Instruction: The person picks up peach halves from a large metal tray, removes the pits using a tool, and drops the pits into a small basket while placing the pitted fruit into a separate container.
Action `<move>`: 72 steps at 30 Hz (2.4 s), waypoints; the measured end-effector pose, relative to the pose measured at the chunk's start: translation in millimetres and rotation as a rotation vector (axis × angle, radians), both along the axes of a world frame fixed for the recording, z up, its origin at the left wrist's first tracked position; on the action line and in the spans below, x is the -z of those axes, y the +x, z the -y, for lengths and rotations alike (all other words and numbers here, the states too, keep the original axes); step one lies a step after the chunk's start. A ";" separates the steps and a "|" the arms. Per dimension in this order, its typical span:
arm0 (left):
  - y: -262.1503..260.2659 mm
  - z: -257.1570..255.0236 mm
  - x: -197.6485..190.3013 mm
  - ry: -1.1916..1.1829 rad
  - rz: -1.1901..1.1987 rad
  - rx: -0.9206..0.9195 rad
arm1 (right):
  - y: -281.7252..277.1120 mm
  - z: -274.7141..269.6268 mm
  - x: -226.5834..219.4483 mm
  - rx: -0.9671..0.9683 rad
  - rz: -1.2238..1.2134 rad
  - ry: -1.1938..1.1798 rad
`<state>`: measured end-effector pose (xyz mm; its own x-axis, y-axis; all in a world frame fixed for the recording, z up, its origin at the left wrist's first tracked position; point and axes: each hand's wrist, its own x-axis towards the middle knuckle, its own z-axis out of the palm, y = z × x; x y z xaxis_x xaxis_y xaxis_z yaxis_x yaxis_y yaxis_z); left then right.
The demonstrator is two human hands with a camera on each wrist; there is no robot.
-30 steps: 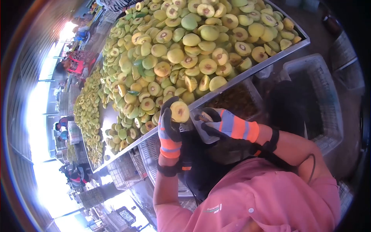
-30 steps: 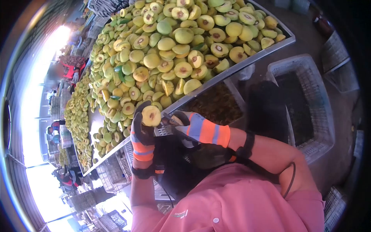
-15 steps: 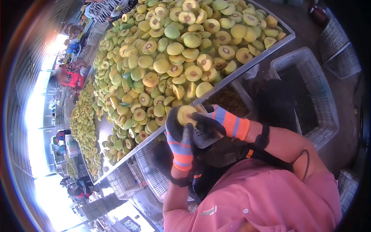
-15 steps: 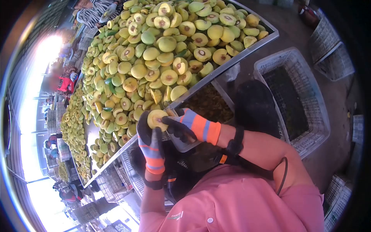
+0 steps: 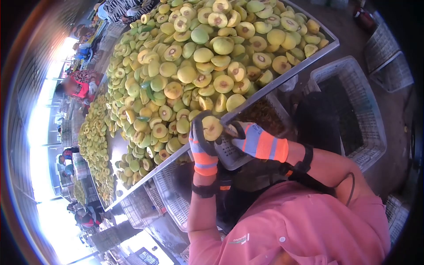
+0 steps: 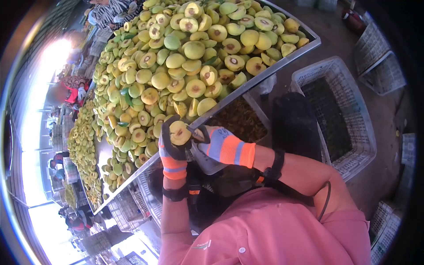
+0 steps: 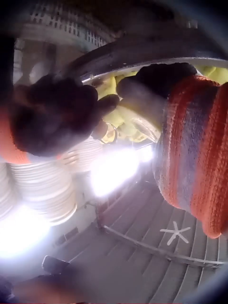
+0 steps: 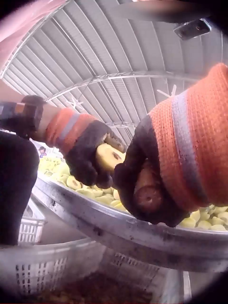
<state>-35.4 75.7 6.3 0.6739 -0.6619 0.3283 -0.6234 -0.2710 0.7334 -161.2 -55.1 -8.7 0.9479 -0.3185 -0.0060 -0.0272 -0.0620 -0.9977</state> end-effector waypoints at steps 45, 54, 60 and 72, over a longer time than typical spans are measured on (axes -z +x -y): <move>-29.4 19.8 13.7 -0.160 0.113 0.005 | 9.2 9.5 15.7 -0.201 -0.045 0.205; -34.5 18.0 25.6 -0.262 -0.369 -0.049 | 7.5 8.4 26.4 -0.167 -0.134 0.003; -34.4 20.4 17.3 -0.163 -0.070 0.064 | 0.4 -2.0 9.9 -0.093 -0.181 0.442; -29.9 18.1 18.2 -0.146 0.073 0.103 | 4.8 22.5 6.0 -0.238 -0.178 0.158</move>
<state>-65.2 57.6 -11.9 0.5762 -0.6679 0.4710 -0.6951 -0.0974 0.7123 -156.5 -77.6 -14.8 0.9752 -0.0700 -0.2099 -0.2053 0.0678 -0.9764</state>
